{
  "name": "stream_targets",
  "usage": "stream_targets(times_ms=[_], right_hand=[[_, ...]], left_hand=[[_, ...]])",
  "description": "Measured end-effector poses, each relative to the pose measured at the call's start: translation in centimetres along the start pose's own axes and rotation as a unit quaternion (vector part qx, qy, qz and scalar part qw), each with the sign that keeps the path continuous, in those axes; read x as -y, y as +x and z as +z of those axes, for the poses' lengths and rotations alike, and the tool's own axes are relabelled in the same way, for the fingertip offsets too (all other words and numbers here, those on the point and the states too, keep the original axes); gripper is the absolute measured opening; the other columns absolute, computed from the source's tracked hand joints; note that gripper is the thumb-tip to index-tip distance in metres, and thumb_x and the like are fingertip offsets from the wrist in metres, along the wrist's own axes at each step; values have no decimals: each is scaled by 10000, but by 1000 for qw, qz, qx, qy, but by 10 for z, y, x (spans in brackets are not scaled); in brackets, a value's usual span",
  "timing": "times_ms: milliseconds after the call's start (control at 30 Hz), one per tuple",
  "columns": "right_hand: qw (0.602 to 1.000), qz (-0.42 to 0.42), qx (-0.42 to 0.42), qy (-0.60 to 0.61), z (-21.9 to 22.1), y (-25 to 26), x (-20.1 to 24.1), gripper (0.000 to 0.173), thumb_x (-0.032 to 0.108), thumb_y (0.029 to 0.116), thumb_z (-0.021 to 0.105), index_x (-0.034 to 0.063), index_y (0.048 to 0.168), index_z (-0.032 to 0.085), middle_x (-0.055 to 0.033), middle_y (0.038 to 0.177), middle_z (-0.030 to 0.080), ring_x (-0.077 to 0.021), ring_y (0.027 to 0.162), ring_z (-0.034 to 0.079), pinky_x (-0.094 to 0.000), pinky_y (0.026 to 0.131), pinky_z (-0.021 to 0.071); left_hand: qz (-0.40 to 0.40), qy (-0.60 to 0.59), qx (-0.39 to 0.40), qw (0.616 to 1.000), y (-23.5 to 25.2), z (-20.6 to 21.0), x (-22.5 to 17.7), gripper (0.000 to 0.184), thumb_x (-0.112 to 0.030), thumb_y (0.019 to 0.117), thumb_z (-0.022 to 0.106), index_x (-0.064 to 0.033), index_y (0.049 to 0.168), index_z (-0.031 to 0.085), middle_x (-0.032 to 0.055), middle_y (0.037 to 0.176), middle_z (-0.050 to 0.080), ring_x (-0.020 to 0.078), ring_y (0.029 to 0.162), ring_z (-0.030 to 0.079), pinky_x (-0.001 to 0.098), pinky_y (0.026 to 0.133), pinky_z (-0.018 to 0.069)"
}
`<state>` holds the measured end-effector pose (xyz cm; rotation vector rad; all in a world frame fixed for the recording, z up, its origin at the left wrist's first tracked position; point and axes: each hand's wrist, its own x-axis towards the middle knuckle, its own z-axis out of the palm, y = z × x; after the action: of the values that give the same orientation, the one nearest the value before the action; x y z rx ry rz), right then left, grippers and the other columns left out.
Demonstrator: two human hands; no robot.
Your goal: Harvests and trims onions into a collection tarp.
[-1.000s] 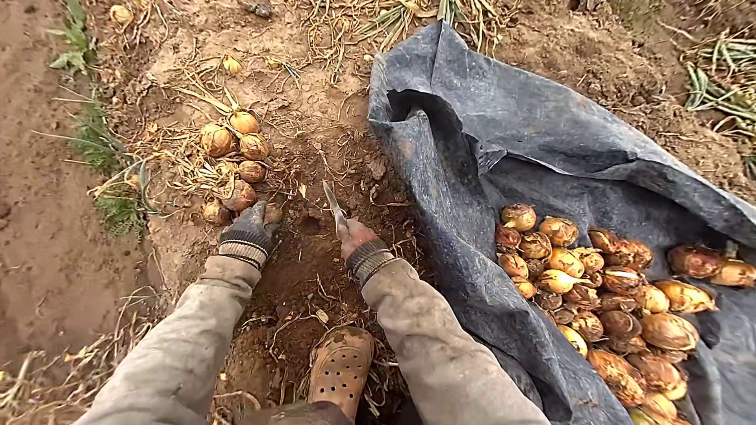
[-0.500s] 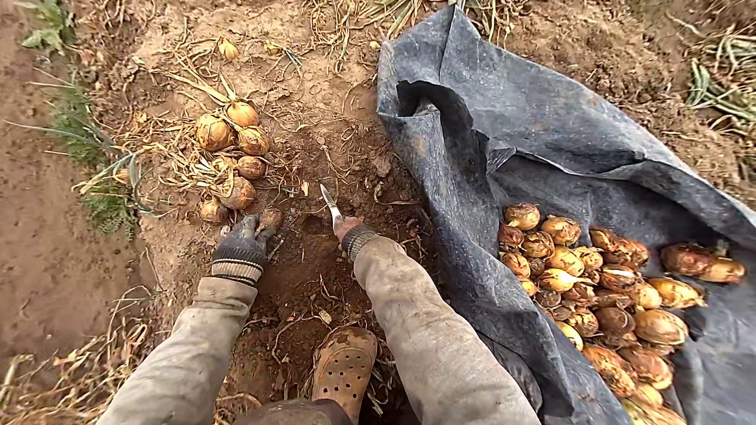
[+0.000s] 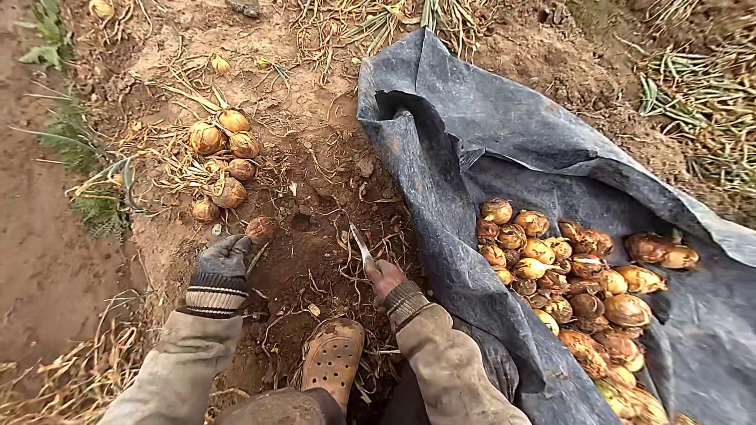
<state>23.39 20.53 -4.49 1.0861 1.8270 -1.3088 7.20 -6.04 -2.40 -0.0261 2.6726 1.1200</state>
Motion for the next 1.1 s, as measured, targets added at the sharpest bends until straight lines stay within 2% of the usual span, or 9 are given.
stream_targets(times_ms=[100, 200, 400, 567, 667, 733, 867, 967, 1100], right_hand=[[992, -19, -18, 120, 4, -36, -17, 394, 347, 1111, 422, 55, 1345, 547, -163, 919, 634, -270, 705, 649, -459, 688, 578], [976, -117, 11, 186, 14, -52, -22, 473, 482, 1060, 474, 48, 1221, 570, -74, 769, 576, -186, 575, 564, -388, 578, 536], [924, -287, 24, 251, 15, -67, -17, 807, 882, 763, 576, 123, 1029, 639, 36, 592, 499, -74, 457, 468, -281, 466, 467], [888, -347, 4, 303, 17, -72, -20, 745, 865, 877, 399, 152, 850, 614, 50, 568, 457, -60, 446, 424, -252, 439, 414], [884, -280, 6, 375, 20, -72, -15, 611, 642, 1010, 381, 119, 765, 578, 49, 525, 440, -56, 407, 408, -238, 409, 403], [919, -208, 0, 335, 22, -61, -18, 604, 554, 1069, 301, 82, 795, 560, 18, 528, 440, -100, 409, 423, -286, 418, 426], [962, -174, 32, 208, 24, -40, -30, 749, 705, 1010, 236, 67, 985, 627, -16, 637, 497, -157, 510, 473, -384, 523, 476], [906, -194, -65, 371, 18, -58, -27, 613, 583, 1041, 350, 62, 837, 598, 28, 539, 448, -93, 418, 412, -299, 412, 407], [769, -332, -260, 480, -17, -79, -32, 609, 649, 1035, 324, 139, 809, 571, 83, 530, 479, -45, 374, 428, -233, 345, 411]], left_hand=[[32, -83, 64, 994, -28, 5, -20, 233, -177, 1054, 577, -24, 1172, 706, 61, 847, 683, 113, 693, 615, 325, 676, 539], [92, -180, 159, 966, -49, 19, -31, 203, -194, 1002, 577, -59, 1067, 715, -55, 697, 621, 21, 560, 527, 213, 539, 466], [228, -201, 286, 909, -79, 30, -57, 361, -503, 981, 623, -170, 967, 760, -124, 800, 689, -42, 674, 594, 164, 618, 513], [301, -160, 297, 892, -77, 25, -65, 443, -569, 975, 616, -152, 914, 753, -100, 867, 720, -32, 811, 661, 187, 726, 567], [281, -109, 217, 929, -78, 21, -80, 245, -356, 914, 747, -126, 831, 755, -55, 793, 718, 15, 714, 657, 228, 653, 568], [309, -35, 139, 940, -77, 21, -94, 225, -324, 961, 700, -119, 897, 767, -11, 854, 742, 63, 763, 691, 291, 711, 591], [426, 196, 261, 844, -70, 23, -129, 288, -318, 1057, 542, -127, 1109, 751, 32, 1119, 740, 133, 1068, 701, 382, 980, 572], [429, 305, 378, 762, -76, 44, -167, 262, -338, 1051, 544, -201, 1106, 761, 6, 1101, 744, 173, 1043, 703, 463, 916, 568], [540, 164, 238, 791, -29, 79, -203, 193, -147, 980, 615, -124, 1075, 781, 58, 1100, 765, 201, 1046, 726, 452, 920, 588]])
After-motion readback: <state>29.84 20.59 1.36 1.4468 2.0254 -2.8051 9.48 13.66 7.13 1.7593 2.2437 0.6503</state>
